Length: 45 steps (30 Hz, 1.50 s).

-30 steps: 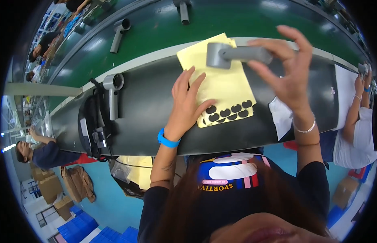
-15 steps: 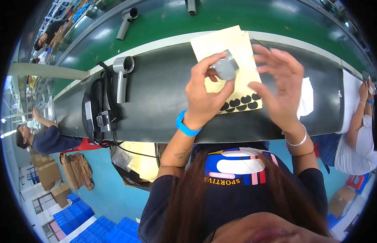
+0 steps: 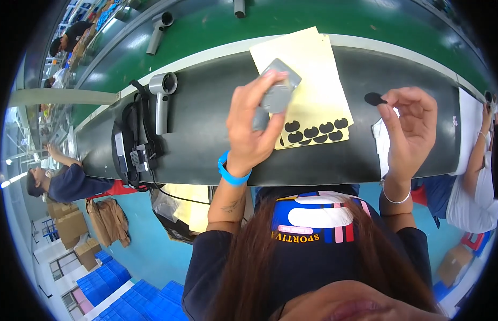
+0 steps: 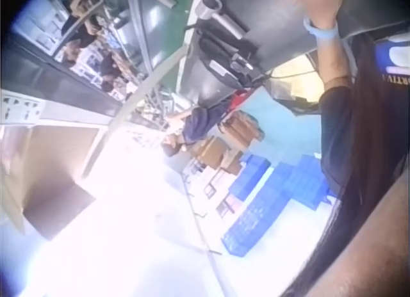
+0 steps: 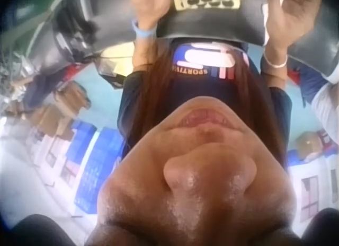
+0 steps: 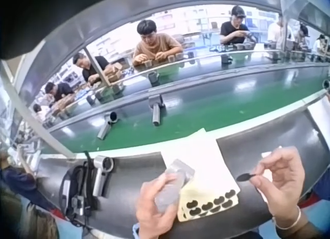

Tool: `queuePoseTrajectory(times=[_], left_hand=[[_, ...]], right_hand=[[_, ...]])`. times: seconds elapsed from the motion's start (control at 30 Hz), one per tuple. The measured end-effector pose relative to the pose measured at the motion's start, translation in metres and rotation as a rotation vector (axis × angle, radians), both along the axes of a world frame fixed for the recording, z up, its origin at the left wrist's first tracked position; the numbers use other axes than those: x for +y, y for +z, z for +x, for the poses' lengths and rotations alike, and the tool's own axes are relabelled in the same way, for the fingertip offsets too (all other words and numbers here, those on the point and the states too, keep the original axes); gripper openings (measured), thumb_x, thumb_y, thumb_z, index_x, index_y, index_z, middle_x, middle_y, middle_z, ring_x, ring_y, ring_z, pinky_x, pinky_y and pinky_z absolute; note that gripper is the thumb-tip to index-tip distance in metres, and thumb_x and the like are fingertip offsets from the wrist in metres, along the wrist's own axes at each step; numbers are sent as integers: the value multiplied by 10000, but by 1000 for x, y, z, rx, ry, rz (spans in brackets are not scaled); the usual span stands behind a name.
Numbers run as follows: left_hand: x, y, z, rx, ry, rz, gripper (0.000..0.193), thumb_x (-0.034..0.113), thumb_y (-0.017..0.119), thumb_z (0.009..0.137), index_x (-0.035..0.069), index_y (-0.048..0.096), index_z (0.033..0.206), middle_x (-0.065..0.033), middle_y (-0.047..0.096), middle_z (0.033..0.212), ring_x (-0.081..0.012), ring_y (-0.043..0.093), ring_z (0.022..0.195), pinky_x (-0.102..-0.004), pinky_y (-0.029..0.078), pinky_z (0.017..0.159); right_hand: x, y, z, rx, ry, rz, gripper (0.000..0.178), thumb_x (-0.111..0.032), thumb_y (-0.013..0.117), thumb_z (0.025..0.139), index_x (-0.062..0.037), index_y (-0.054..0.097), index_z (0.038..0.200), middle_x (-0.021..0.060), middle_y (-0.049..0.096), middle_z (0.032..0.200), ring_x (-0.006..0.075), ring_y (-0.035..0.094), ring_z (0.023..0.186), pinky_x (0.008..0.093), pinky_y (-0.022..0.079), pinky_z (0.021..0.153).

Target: The person peels small circular adhesive labels from a backing sheet and applies them precisely to a cylindrical component by hand.

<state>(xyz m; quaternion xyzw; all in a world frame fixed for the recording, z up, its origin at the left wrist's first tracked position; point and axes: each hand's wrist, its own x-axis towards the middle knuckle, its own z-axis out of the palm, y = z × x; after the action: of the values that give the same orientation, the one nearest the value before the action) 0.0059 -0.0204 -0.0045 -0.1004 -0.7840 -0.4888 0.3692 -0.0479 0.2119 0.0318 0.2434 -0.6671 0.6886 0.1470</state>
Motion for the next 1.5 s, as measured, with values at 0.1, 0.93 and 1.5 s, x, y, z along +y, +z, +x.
queuePoseTrajectory(times=[0.1,0.93,1.5], left_hand=[[8,8,-11,11,-119,-209,490,-87,633,733,24,558,1205,-82,639,1178,-249,606,973,-285,499,698],[33,6,4,-137,-248,162,418,-170,597,723,5,632,1101,-141,614,1126,-231,657,899,-280,578,660],[37,7,15,-228,-401,358,399,-100,645,796,-39,590,1187,-154,521,1221,-178,632,917,-279,597,739]], right_hand=[[2,3,6,-6,166,127,182,106,619,806,32,570,964,135,617,961,200,585,937,307,445,862],[-16,24,5,11,202,336,211,49,689,762,13,618,958,111,647,913,173,625,859,295,487,820],[-25,18,16,-252,368,106,464,72,633,806,-28,426,1209,79,591,872,234,622,1044,298,452,907]])
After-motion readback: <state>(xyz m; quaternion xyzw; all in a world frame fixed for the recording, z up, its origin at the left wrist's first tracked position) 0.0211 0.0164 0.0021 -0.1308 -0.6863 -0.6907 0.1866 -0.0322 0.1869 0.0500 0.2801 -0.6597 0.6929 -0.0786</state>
